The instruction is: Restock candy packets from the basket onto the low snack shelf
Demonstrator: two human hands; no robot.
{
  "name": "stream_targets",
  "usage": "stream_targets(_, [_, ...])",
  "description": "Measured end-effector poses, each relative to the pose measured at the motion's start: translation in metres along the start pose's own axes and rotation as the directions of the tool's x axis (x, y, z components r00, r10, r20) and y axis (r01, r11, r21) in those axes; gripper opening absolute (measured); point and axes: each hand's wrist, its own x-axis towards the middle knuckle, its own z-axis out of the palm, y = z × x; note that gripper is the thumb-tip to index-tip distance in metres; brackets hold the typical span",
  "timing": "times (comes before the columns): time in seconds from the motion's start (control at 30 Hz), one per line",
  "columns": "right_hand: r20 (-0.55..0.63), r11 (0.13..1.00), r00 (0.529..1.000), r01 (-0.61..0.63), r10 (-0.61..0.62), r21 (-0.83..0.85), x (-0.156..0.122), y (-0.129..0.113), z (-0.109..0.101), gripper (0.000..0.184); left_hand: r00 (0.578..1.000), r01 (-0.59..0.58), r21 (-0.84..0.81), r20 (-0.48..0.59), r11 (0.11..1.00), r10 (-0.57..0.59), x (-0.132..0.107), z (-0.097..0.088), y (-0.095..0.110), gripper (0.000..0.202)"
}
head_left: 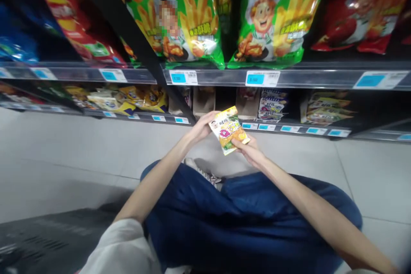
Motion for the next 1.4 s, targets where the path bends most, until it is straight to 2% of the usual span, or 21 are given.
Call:
stream_targets(0.07, [-0.103, 0.995, 0.995, -0.002, 0.011, 0.095, 0.005, 0.008, 0.0, 0.055, 0.998, 0.033, -0.113, 0.061, 0.993, -0.026, -0.002, -0.007, -0.015, 0.066])
stream_targets(0.1, [-0.144, 0.991, 0.99, 0.005, 0.014, 0.13, 0.007, 0.012, 0.0, 0.054, 0.992, 0.067, -0.119, 0.112, 0.991, -0.053, -0.003, -0.007, -0.021, 0.069])
stream_targets(0.2, [-0.221, 0.987, 0.975, 0.035, 0.0, 0.158, 0.011, 0.021, -0.001, 0.054, 0.976, 0.102, -0.017, 0.194, 0.995, -0.097, -0.005, 0.003, -0.03, 0.066])
stream_targets(0.33, [-0.259, 0.995, 0.966, 0.044, -0.02, 0.087, 0.012, 0.023, -0.002, 0.056, 0.989, 0.081, 0.038, 0.124, 0.996, -0.085, -0.001, 0.015, -0.034, 0.058])
stream_targets(0.8, [-0.294, 0.994, 0.952, 0.099, -0.082, 0.041, 0.009, 0.022, 0.003, 0.059, 0.994, 0.073, -0.004, 0.079, 0.997, -0.073, -0.002, 0.01, -0.043, 0.057])
stream_targets(0.9, [-0.32, 0.987, 0.934, 0.157, -0.162, -0.04, 0.011, 0.022, 0.002, 0.059, 0.997, 0.072, -0.061, 0.032, 0.996, -0.07, -0.001, 0.015, -0.046, 0.046])
stream_targets(0.97, [-0.321, 0.959, 0.909, 0.217, -0.267, -0.185, 0.01, 0.024, 0.001, 0.053, 0.998, 0.064, -0.143, -0.012, 0.988, -0.067, 0.0, 0.02, -0.048, 0.034])
stream_targets(1.03, [-0.232, 0.867, 0.876, 0.317, -0.424, -0.384, 0.007, 0.025, 0.001, 0.046, 0.994, 0.065, -0.274, -0.071, 0.96, -0.087, 0.0, 0.026, -0.048, 0.021])
stream_targets(1.07, [-0.132, 0.783, 0.851, 0.392, -0.507, -0.482, 0.004, 0.025, 0.002, 0.043, 0.988, 0.071, -0.345, -0.101, 0.936, -0.113, -0.001, 0.028, -0.046, 0.016])
stream_targets(1.13, [0.169, 0.54, 0.767, 0.572, -0.619, -0.617, -0.004, 0.022, 0.004, 0.038, 0.974, 0.111, -0.468, -0.125, 0.877, -0.19, -0.004, 0.028, -0.043, 0.009])
stream_targets(1.17, [0.343, 0.394, 0.701, 0.663, -0.626, -0.637, -0.008, 0.021, 0.005, 0.039, 0.968, 0.13, -0.515, -0.119, 0.847, -0.221, -0.006, 0.027, -0.04, 0.012])
stream_targets(1.23, [0.646, 0.106, 0.545, 0.802, -0.535, -0.588, -0.015, 0.017, 0.006, 0.042, 0.96, 0.149, -0.577, -0.111, 0.803, -0.257, -0.011, 0.023, -0.034, 0.021])
stream_targets(1.3, [0.827, -0.121, 0.407, 0.867, -0.387, -0.483, -0.02, 0.015, 0.007, 0.045, 0.955, 0.135, -0.61, -0.131, 0.781, -0.268, -0.017, 0.018, -0.028, 0.025])
stream_targets(1.33, [0.875, -0.197, 0.362, 0.878, -0.323, -0.436, -0.021, 0.015, 0.006, 0.044, 0.951, 0.124, -0.618, -0.15, 0.776, -0.271, -0.02, 0.016, -0.026, 0.027])
stream_targets(1.4, [0.916, -0.275, 0.315, 0.884, -0.248, -0.378, -0.021, 0.016, 0.006, 0.041, 0.946, 0.125, -0.62, -0.16, 0.774, -0.281, -0.024, 0.015, -0.024, 0.033])
